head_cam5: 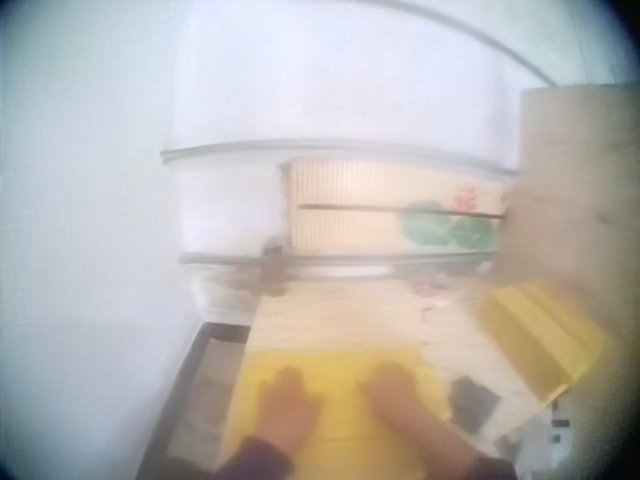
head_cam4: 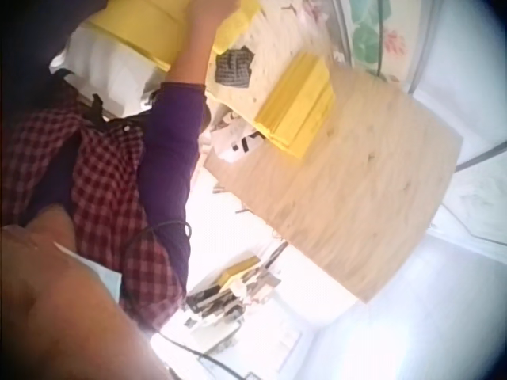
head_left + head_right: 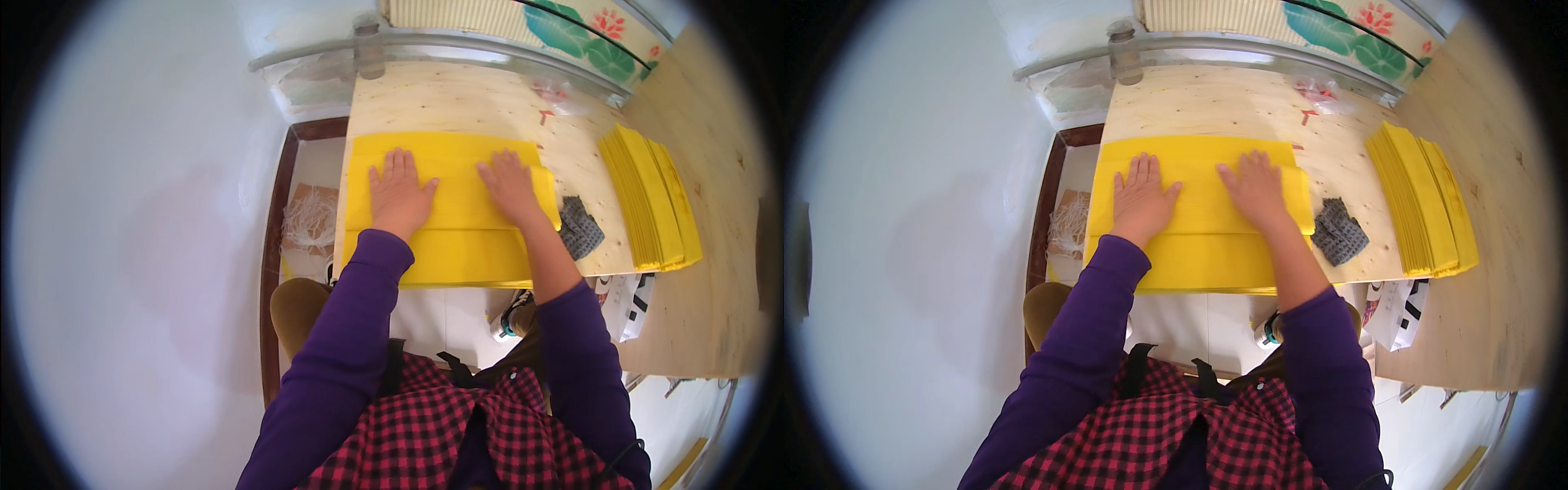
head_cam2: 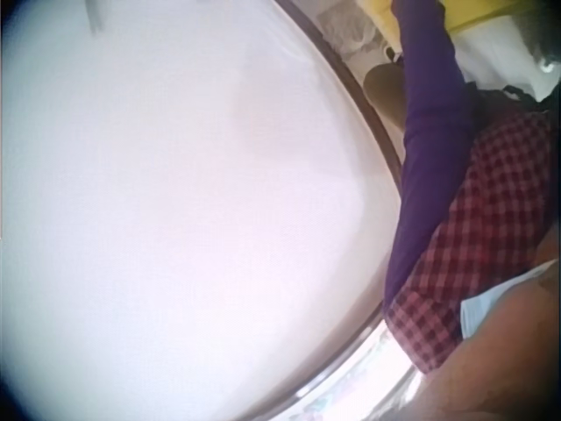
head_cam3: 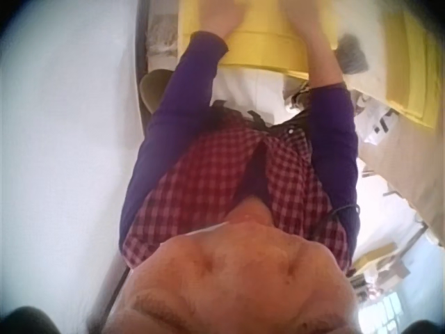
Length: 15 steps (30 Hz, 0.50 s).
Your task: The person repeatedly folds large yellow sheets on a wooden table, aligning edges and pressing creases by hand. The person stacks the folded sheets into a growing pile on the table throughout the clip.
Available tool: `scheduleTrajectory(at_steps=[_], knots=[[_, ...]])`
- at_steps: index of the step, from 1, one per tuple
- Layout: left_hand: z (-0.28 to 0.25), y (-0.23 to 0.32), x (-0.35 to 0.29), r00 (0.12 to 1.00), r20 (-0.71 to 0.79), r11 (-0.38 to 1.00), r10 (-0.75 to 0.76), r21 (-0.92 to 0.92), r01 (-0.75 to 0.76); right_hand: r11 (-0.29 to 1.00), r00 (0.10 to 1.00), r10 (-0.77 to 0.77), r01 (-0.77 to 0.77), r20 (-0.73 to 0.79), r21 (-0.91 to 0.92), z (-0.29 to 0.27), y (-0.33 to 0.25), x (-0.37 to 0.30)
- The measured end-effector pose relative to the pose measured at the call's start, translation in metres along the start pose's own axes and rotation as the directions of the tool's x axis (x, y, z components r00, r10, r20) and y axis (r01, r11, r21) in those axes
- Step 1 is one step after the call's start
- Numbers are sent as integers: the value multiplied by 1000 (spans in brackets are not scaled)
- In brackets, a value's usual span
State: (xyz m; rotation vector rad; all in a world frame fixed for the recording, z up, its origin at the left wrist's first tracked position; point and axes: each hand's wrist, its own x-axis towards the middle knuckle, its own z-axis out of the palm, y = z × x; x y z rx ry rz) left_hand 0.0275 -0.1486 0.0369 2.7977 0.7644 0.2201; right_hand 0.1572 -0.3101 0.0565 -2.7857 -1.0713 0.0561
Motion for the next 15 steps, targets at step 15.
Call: scheduleTrajectory(at_steps=[15], knots=[[5, -4, 3, 998, -18, 999, 53, 5, -53, 997, 997, 53, -50, -52, 50, 21, -27, -6]])
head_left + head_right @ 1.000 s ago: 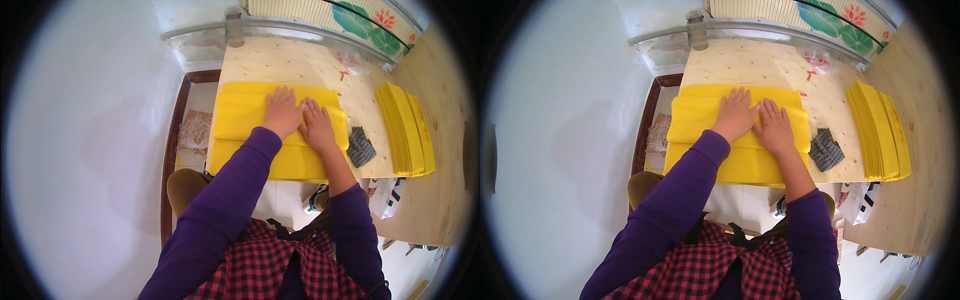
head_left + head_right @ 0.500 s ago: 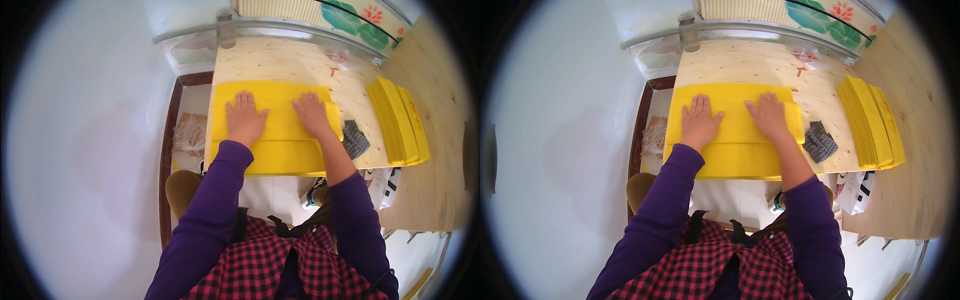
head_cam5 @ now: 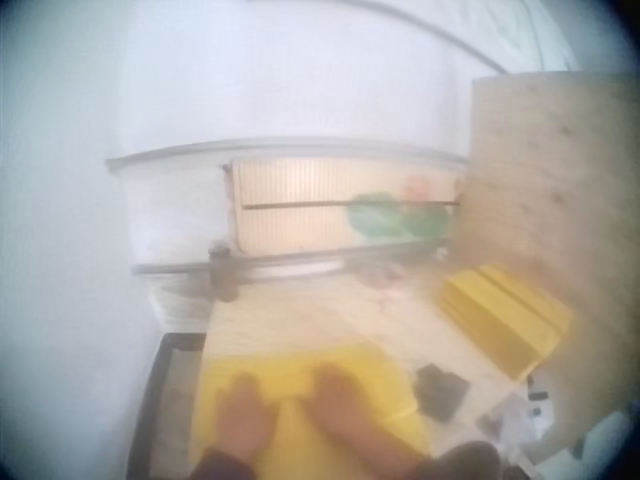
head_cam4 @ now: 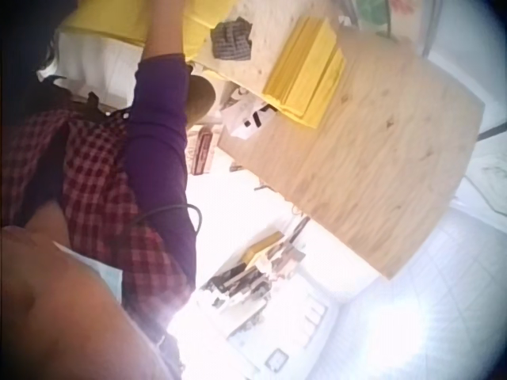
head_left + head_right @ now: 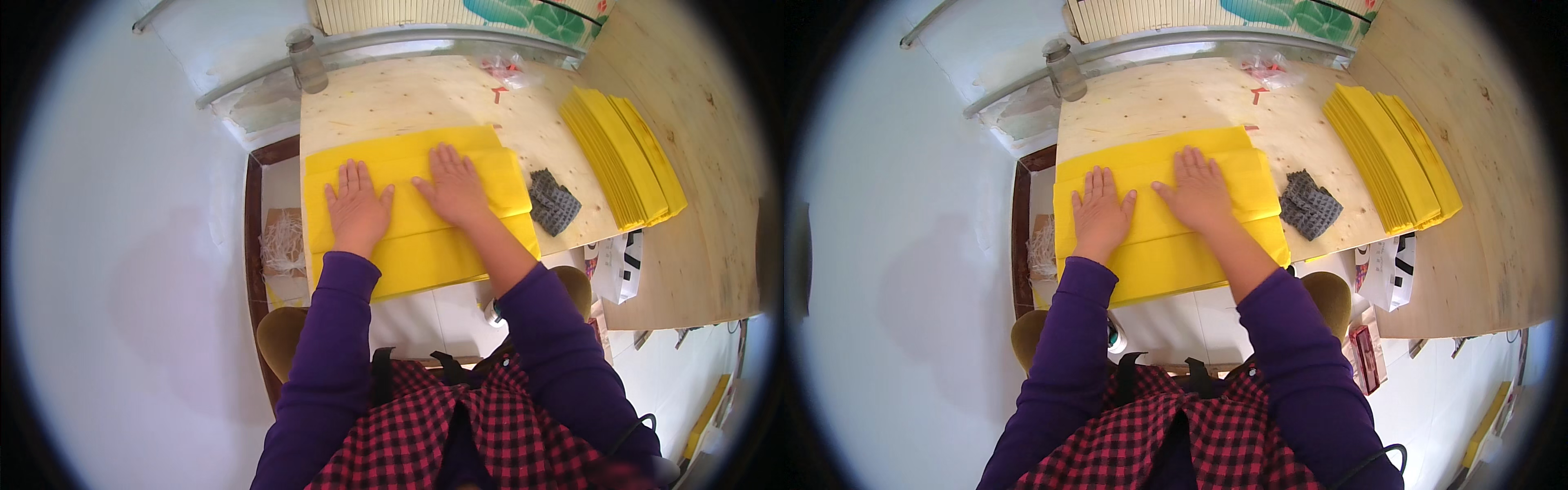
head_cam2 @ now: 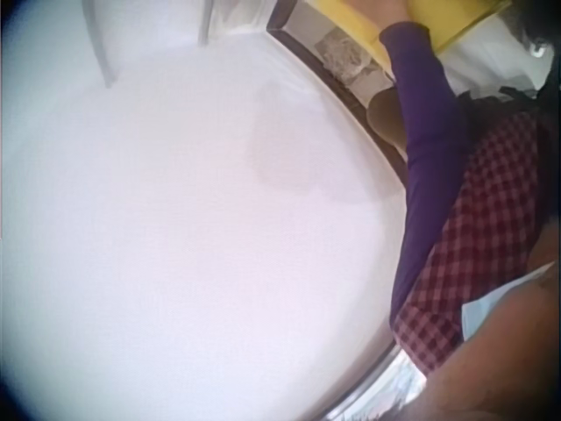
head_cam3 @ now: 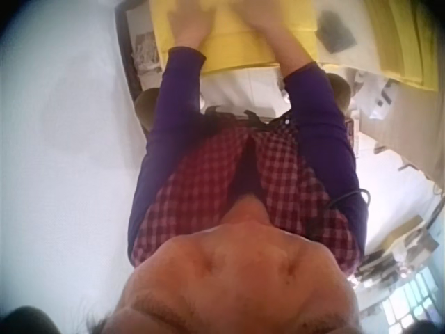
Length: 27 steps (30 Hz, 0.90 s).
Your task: The person repeatedly folds large yellow sheets on a wooden table, aligning edges and pressing creases by hand. The person stacks the folded sheets into a growing pile on the table throughout the clip.
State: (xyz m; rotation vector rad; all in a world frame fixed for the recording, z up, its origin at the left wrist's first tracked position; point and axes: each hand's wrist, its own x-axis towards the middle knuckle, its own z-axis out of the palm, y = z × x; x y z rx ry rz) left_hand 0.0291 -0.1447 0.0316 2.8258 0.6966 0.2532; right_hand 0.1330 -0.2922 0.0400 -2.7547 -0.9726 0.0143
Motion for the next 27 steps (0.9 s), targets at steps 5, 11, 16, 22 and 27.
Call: scheduleTrajectory(at_steps=[5, 11, 16, 22, 27], knots=[[-1, 1, -1, 1000, 0, 1000, -4, 9, 4, 988, 989, 150, -150, -10, -42, -13, 45, -11], [-4, -18, -2, 999, 9, 999, -49, -7, 49, 978, 981, 193, -193, -11, -84, -14, 53, -15], [-20, -48, -9, 977, 50, 978, -205, 32, 204, 978, 981, 195, -196, -22, -67, -16, 52, -15], [-38, -15, -5, 986, -154, 963, -70, 249, 108, 978, 979, 201, -203, -43, -43, -13, 51, -17], [-5, 83, 7, 978, -13, 978, 208, -16, -208, 976, 978, 208, -209, -23, -65, -14, 53, -15]])
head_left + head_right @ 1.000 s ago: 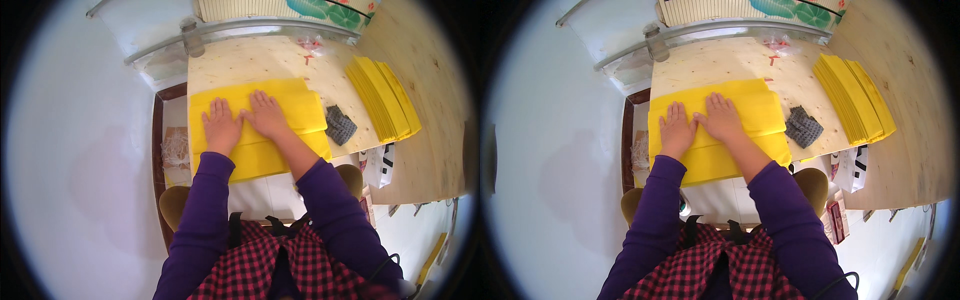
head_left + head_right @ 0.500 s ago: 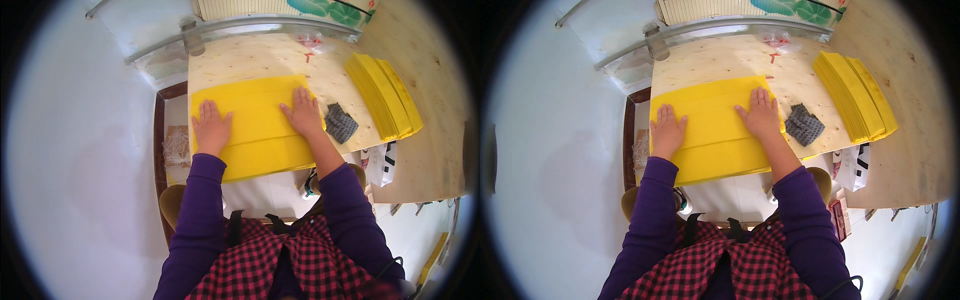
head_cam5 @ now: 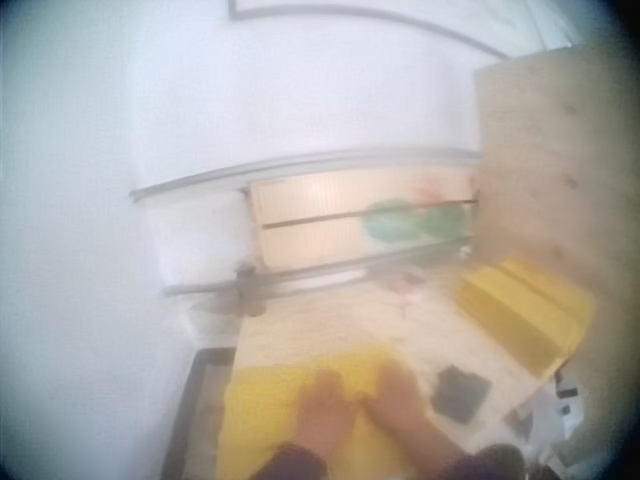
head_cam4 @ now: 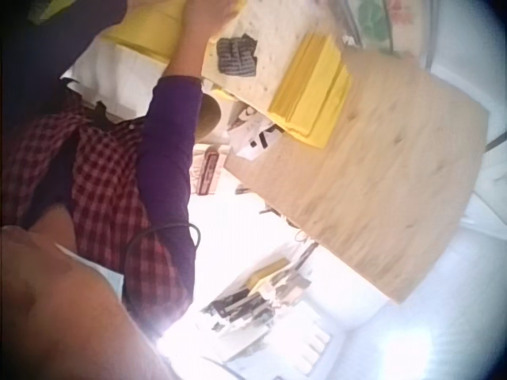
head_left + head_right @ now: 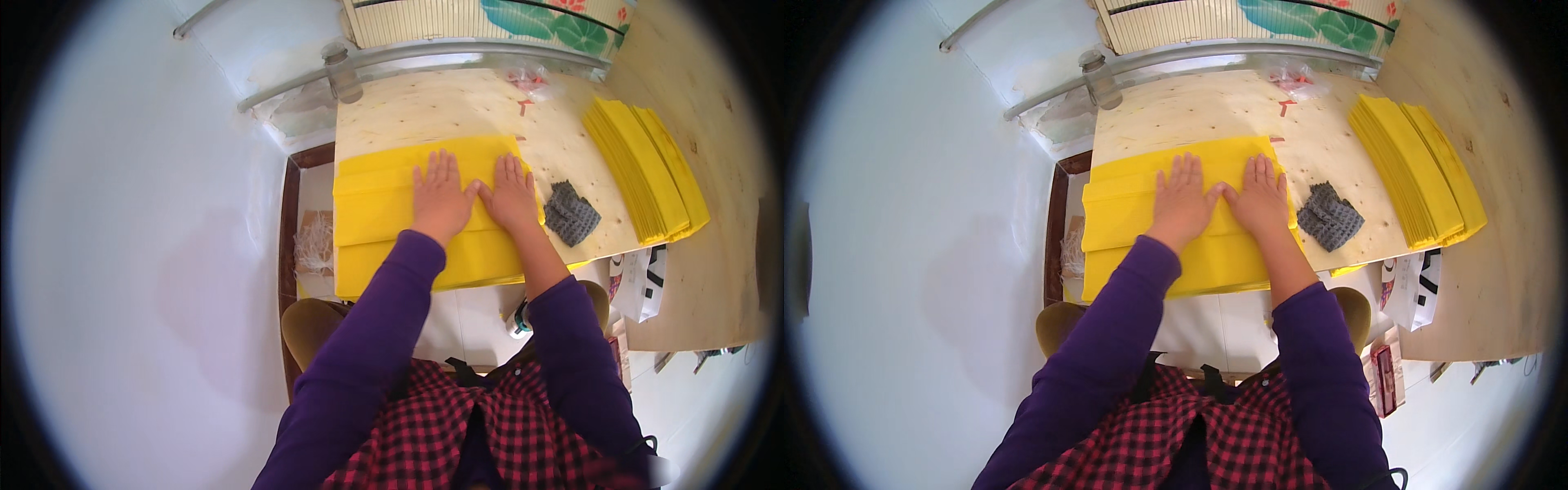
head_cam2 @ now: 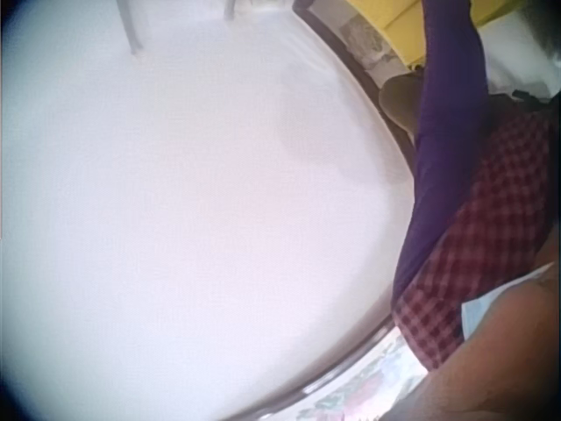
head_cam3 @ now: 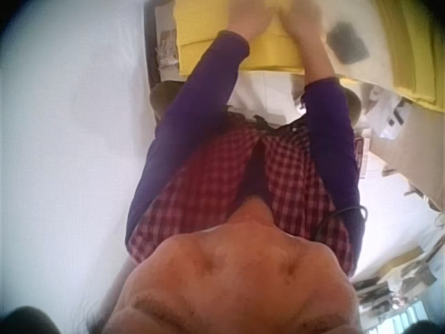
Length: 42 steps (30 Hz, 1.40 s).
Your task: The person repeatedly folds large yellow sheets on a wooden table, aligning edges and pressing creases by hand. The person stacks the folded sheets into a growing pile on the table throughout the clip.
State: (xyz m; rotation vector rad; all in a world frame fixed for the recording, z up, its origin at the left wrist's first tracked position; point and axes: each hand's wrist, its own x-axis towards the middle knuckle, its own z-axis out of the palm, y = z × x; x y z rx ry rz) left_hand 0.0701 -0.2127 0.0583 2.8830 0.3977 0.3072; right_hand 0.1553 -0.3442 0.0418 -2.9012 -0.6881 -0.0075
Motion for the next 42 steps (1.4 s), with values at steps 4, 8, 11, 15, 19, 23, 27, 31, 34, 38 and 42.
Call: scheduleTrajectory(at_steps=[4, 8, 11, 15, 19, 23, 27, 31, 34, 38, 42], knots=[[8, -15, -2, 989, 113, 996, -91, 1, 92, 999, 1000, -20, 19, -18, -32, 3, 1, 0], [0, -76, -19, 968, 67, 969, -241, 65, 237, 999, 1000, -24, 23, -17, -31, 4, 0, 0], [-1, -93, -26, 957, 28, 956, -290, 46, 288, 996, 999, -43, 40, -32, -85, -1, -9, -3], [1, -87, -26, 956, 8, 952, -294, 94, 292, 966, 964, -259, 260, 62, -5, -5, -35, -11], [-5, -88, -26, 950, 20, 950, -312, 36, 311, 936, 938, -346, 343, 29, 84, 4, -70, -17], [-6, -90, -31, 944, 13, 944, -329, 39, 328, 970, 970, -241, 240, 16, 35, 3, -51, -17], [-6, -89, -32, 942, 7, 941, -337, 40, 336, 999, 999, -36, 36, 7, -6, -5, -5, -16], [-6, -88, -33, 941, -10, 940, -337, 57, 337, 999, 999, 33, -33, -12, -10, -9, 12, -15], [-6, -89, -33, 941, -17, 939, -337, 70, 338, 999, 992, -5, 0, -126, -38, -14, 7, -5], [-6, -89, -35, 942, -12, 939, -334, 76, 334, 910, 905, -329, 380, -269, 167, -13, -21, 18], [-6, -92, -35, 945, -8, 945, -327, 22, 327, 856, 880, -462, 475, -110, 203, -13, -57, 44]])
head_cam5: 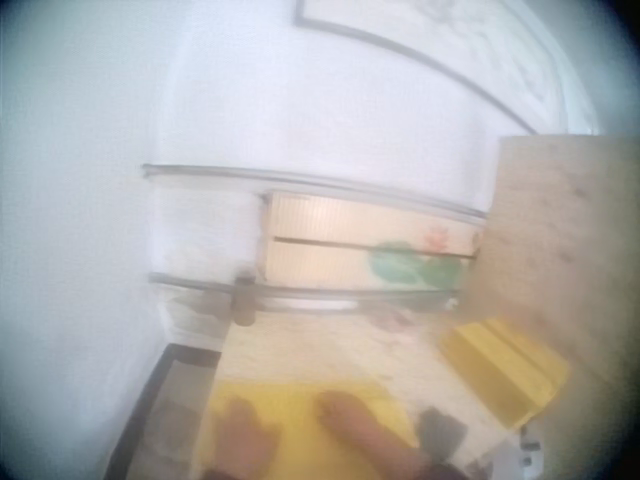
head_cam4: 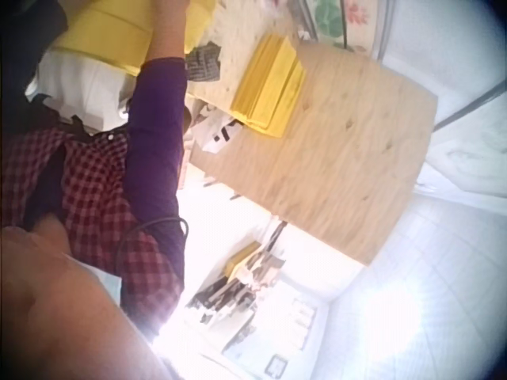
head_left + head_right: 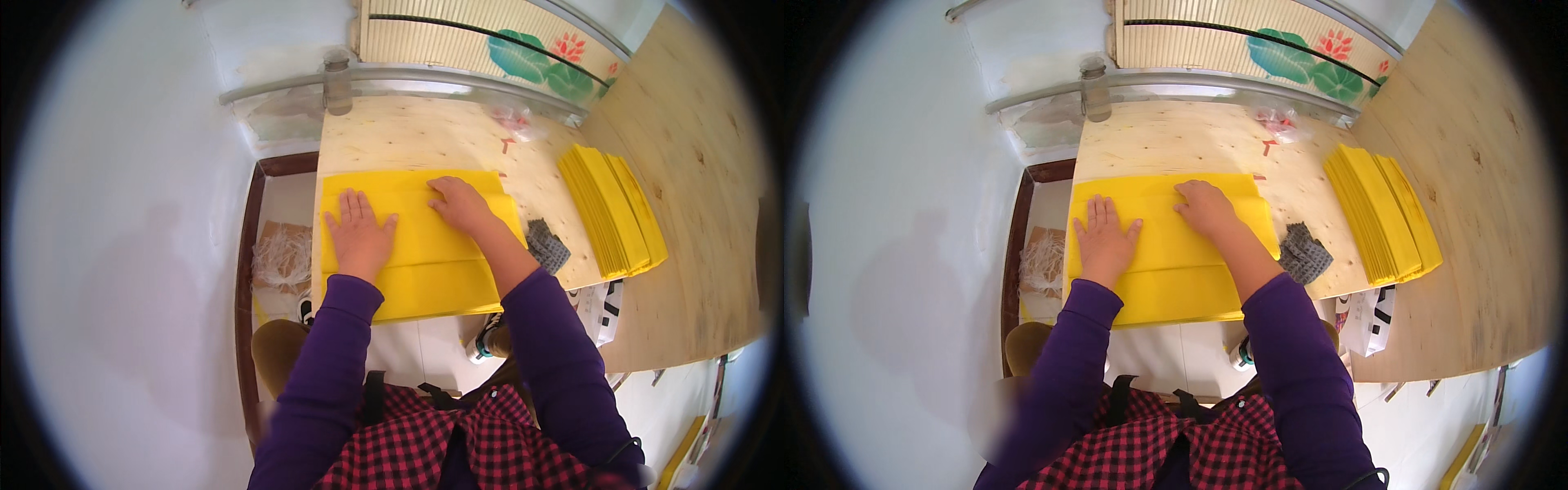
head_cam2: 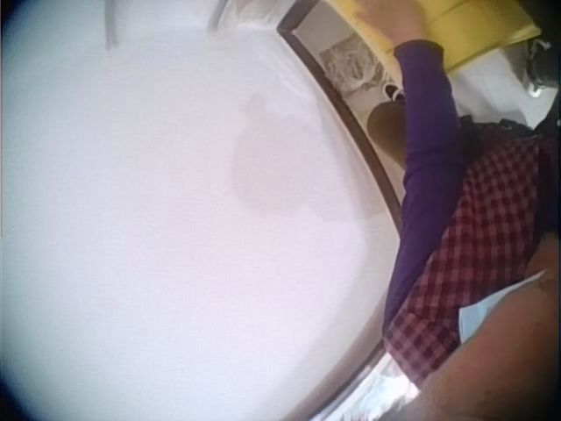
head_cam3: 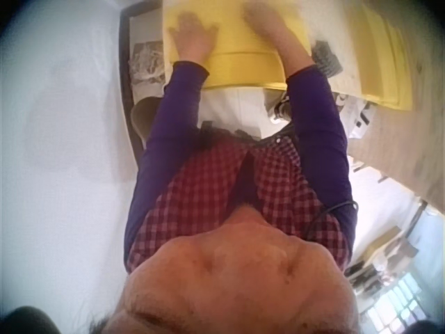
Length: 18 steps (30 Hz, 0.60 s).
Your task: The person repeatedly folds large yellow sheets on a wooden table, aligning edges and pressing creases by hand. The person stacks the folded sheets into a growing pile on the table throughout the clip.
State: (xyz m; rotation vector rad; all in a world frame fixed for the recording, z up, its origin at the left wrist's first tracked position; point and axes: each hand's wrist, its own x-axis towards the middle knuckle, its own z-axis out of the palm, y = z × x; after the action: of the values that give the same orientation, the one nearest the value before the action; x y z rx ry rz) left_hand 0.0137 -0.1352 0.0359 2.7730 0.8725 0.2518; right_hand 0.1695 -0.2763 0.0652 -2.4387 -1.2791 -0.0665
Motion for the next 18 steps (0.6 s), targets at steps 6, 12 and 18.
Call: scheduleTrajectory(at_steps=[6, 12, 18], knots=[[-2, -3, -4, 987, -155, 991, 27, -122, -47, 999, 962, 16, -6, 274, -38, -20, -7, 30], [-17, -4, -12, 933, -361, 962, 3, -253, -101, 994, 899, -97, 65, 427, 89, -50, -25, 38], [-21, -4, -32, 841, -533, 898, -88, -409, -165, 979, 968, -204, 202, 144, 30, -70, -39, 15]])
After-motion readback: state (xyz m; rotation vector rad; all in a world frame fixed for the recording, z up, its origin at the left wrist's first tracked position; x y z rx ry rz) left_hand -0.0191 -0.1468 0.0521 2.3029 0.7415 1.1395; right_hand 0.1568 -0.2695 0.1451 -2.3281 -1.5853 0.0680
